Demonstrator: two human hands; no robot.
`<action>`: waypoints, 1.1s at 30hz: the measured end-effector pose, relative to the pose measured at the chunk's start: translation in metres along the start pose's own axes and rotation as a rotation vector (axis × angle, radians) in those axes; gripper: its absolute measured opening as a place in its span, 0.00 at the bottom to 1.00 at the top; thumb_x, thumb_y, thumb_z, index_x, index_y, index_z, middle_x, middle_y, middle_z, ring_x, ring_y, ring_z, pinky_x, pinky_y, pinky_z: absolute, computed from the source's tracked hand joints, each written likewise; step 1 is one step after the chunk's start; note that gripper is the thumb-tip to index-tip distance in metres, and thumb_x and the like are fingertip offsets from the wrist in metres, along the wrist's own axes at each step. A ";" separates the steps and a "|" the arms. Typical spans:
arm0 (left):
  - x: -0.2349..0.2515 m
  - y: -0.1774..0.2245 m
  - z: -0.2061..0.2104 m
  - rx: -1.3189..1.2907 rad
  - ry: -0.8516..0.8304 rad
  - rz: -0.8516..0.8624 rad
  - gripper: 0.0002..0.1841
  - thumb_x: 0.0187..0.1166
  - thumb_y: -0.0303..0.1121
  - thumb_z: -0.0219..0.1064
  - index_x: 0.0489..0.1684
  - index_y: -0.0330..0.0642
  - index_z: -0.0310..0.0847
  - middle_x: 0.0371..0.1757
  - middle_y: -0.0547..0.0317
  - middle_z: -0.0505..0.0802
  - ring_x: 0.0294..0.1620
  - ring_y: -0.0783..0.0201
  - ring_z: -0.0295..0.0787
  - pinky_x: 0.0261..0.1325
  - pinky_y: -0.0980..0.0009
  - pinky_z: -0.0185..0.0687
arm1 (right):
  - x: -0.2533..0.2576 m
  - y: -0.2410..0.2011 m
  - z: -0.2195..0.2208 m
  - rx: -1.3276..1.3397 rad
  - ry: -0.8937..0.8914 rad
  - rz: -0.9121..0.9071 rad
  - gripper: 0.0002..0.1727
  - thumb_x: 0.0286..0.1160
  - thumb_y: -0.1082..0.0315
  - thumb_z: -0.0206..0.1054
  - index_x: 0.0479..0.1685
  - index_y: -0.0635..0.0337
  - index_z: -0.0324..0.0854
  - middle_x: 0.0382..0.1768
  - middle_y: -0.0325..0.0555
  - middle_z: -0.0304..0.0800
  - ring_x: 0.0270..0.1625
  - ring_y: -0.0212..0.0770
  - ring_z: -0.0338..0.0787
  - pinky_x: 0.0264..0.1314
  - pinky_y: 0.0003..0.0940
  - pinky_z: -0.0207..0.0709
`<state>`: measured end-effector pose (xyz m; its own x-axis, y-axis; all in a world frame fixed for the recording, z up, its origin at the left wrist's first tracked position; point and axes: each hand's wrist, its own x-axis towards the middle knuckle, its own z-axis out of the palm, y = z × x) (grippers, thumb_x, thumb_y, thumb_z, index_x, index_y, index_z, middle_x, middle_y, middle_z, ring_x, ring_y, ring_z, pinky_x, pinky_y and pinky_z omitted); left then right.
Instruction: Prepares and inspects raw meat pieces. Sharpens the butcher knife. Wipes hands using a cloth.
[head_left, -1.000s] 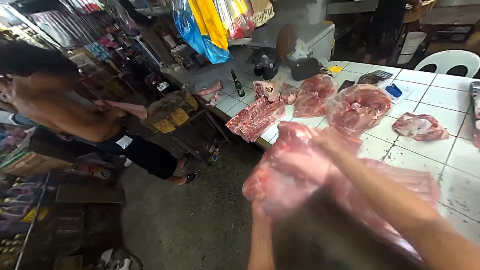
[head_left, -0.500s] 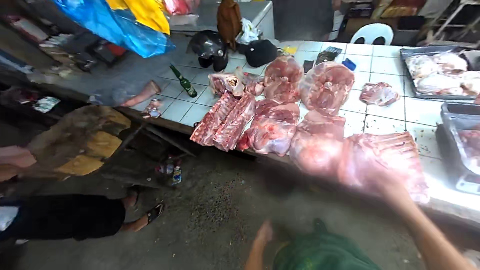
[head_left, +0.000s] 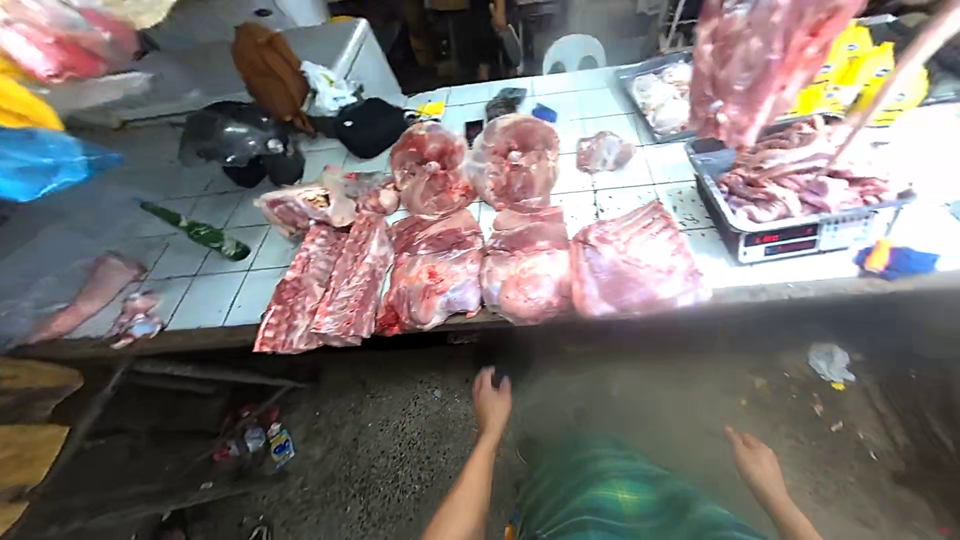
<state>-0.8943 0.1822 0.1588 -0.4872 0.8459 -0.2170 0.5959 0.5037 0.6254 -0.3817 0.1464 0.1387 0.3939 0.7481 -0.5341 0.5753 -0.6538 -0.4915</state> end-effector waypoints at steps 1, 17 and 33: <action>0.017 0.043 0.000 0.018 0.061 0.126 0.29 0.84 0.43 0.65 0.80 0.34 0.73 0.84 0.38 0.75 0.88 0.44 0.67 0.89 0.48 0.64 | 0.002 0.026 -0.003 0.010 -0.016 0.019 0.28 0.92 0.47 0.54 0.51 0.63 0.89 0.45 0.64 0.91 0.51 0.62 0.89 0.57 0.67 0.76; -0.051 0.267 0.137 0.258 -0.121 0.282 0.20 0.84 0.46 0.66 0.54 0.36 0.89 0.51 0.41 0.95 0.58 0.43 0.92 0.67 0.38 0.81 | -0.006 0.282 -0.116 0.558 0.209 0.594 0.36 0.93 0.40 0.45 0.63 0.66 0.83 0.44 0.64 0.87 0.41 0.57 0.85 0.47 0.61 0.78; -0.075 0.717 0.555 0.321 -0.541 0.913 0.20 0.86 0.41 0.59 0.67 0.38 0.81 0.65 0.34 0.87 0.65 0.33 0.86 0.60 0.33 0.83 | 0.059 0.344 -0.194 0.515 0.340 0.837 0.35 0.93 0.43 0.47 0.62 0.71 0.84 0.51 0.69 0.91 0.51 0.61 0.91 0.54 0.59 0.84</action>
<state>-0.0761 0.5776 0.2076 0.5161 0.8479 -0.1217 0.7649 -0.3923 0.5109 -0.0212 -0.0128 0.0719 0.7533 -0.0271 -0.6571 -0.3197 -0.8883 -0.3298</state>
